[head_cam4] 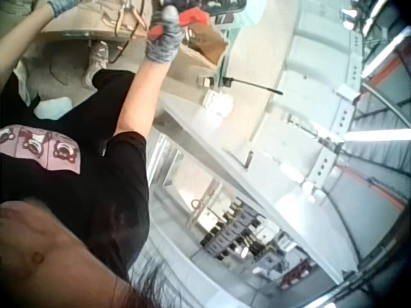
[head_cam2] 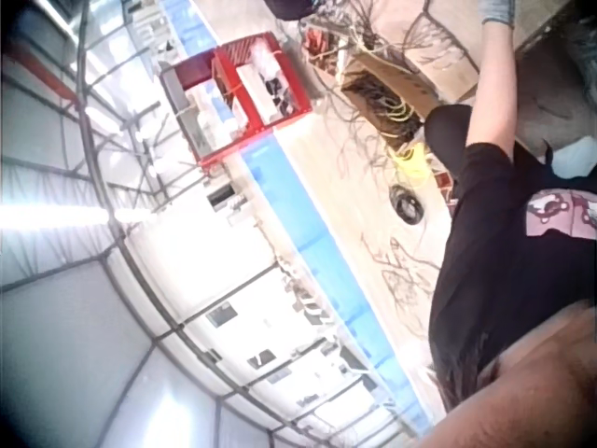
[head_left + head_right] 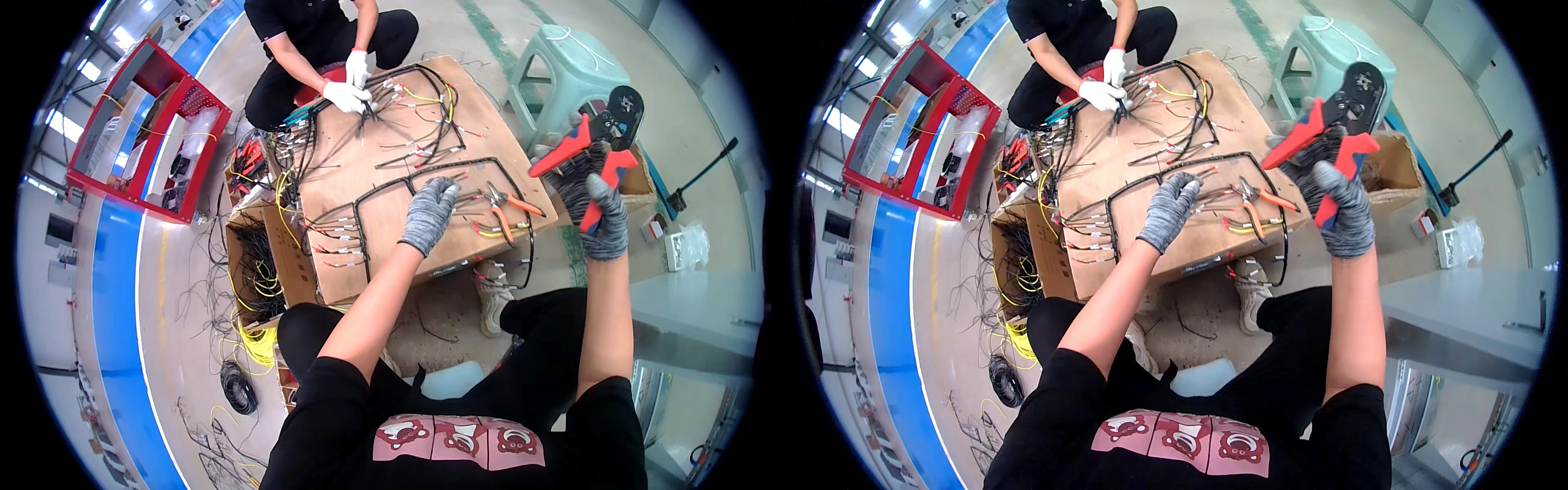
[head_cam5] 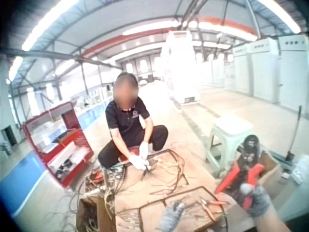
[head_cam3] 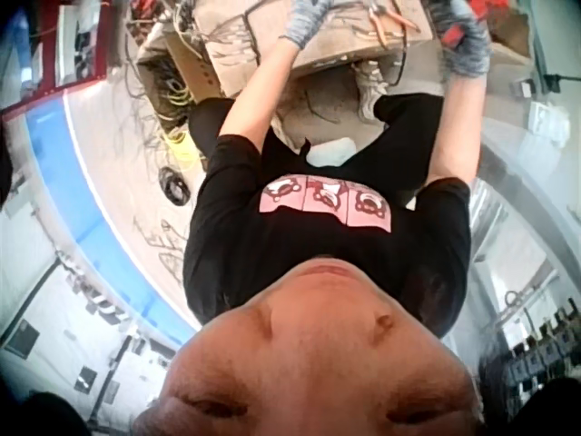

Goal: The person strips insulation from multiple wires using pliers and cuts the wires to length. The person handles the wires one at a time, stripping and cutting them on a wooden board.

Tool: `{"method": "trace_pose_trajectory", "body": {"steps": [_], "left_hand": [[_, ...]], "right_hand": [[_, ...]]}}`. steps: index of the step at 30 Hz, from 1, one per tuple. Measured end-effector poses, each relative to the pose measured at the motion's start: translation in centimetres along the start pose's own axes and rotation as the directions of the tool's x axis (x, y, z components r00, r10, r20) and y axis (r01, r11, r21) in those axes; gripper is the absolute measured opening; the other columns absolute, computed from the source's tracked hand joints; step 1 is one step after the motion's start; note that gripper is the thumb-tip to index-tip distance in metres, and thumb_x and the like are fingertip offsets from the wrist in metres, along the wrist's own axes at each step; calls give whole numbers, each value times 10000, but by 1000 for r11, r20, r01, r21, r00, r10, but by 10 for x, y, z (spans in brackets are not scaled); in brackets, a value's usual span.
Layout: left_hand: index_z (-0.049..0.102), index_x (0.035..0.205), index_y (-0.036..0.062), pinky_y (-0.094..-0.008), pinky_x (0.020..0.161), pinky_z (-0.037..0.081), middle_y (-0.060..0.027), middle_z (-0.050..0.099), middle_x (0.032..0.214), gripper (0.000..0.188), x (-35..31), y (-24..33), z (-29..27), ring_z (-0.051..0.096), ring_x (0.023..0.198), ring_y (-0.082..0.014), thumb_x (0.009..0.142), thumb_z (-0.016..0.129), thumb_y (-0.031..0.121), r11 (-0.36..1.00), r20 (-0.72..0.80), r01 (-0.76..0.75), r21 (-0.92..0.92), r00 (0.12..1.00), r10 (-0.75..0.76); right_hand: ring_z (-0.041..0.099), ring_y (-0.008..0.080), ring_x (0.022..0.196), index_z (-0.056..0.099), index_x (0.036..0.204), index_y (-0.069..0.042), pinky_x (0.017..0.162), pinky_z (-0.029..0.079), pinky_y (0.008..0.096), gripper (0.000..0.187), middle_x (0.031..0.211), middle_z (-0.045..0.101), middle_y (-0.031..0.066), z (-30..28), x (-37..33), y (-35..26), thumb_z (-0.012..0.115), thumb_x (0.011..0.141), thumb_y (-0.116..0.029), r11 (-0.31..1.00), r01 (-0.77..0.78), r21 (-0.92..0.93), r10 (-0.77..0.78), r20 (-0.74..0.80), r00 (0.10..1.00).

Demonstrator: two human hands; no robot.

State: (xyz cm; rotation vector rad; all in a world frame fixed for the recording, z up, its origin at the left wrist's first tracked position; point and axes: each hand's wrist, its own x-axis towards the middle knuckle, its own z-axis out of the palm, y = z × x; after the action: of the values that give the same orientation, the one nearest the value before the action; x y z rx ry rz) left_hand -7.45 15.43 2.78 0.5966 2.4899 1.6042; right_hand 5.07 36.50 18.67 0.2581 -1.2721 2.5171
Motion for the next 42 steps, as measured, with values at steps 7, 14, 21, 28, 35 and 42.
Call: {"method": "trace_pose_trajectory", "body": {"steps": [7,14,21,28,35,42], "left_hand": [[593,1068,70,-394,885,425,-163,592,1073,280,51,-46,19,550,1008,-320,873,501,248,928,0,-13,373,1000,14],[607,1030,82,-402,833,449,-140,619,1021,302,66,-57,26,578,955,-309,871,487,309,922,143,-60,382,990,5],[599,921,57,-421,785,450,-172,609,910,246,68,-51,22,579,881,-339,843,540,283,957,168,-45,285,986,-3],[596,915,62,-402,726,469,-159,620,883,201,64,-57,31,591,818,-331,824,587,240,975,-29,-34,220,999,41],[593,959,74,-415,819,444,-155,596,950,250,56,-57,31,561,920,-328,879,488,287,975,61,-79,206,996,68],[596,918,60,-421,802,447,-169,595,915,219,51,-51,20,566,893,-331,835,541,255,988,-7,-10,154,1000,11]], "right_hand": [[443,275,1197,308,1346,-61,1030,333,480,633,1285,444,119,-47,25,36,610,791,-106,995,-53,81,62,-103,993],[424,314,1208,278,1357,-34,1057,297,449,662,1318,411,150,-39,31,56,574,766,-14,986,-82,-144,60,-150,987],[476,251,1156,330,1336,-36,1028,338,398,622,1230,483,114,-30,34,65,608,780,-65,971,-84,-225,34,-218,975],[494,188,1100,378,1303,-38,985,359,342,604,1199,508,80,-23,38,77,653,774,-135,911,-156,-381,79,-211,974],[505,240,1113,336,1335,-50,979,386,376,616,1212,500,129,-33,38,91,615,790,-117,945,-125,-303,70,-185,980],[455,277,1177,310,1346,-31,1004,357,445,583,1259,469,134,-44,37,101,574,833,-113,949,-139,-283,99,-150,984]]}}
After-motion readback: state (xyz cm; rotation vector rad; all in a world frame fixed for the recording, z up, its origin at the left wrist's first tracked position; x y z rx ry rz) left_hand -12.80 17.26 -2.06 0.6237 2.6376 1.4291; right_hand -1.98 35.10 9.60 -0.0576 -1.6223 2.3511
